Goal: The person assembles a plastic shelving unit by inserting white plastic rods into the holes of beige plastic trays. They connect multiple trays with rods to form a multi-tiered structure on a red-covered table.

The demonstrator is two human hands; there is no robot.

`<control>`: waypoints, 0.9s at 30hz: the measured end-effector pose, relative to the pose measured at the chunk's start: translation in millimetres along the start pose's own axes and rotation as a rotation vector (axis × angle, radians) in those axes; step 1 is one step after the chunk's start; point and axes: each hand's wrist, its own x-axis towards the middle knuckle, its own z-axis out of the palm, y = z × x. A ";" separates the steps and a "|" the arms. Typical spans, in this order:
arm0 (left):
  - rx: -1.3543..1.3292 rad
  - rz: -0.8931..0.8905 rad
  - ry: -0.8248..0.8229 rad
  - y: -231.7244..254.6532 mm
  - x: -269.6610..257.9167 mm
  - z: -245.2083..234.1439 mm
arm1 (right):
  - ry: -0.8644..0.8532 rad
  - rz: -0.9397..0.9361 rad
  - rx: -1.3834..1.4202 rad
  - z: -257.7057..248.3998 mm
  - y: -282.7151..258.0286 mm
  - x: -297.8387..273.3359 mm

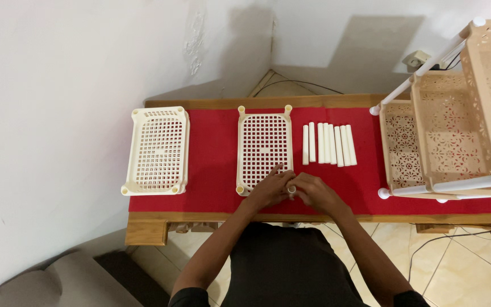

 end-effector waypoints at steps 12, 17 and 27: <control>-0.120 -0.051 -0.019 10.7 -0.1 -10.7 | 0.158 0.122 0.023 -36.8 -3.9 -1.6; -0.176 -0.108 -0.041 17.8 -0.3 -15.6 | 0.243 0.278 -0.069 -47.0 14.1 -15.6; -0.144 -0.061 -0.013 17.4 -2.0 -16.2 | 0.261 0.377 -0.064 -31.0 33.8 -16.5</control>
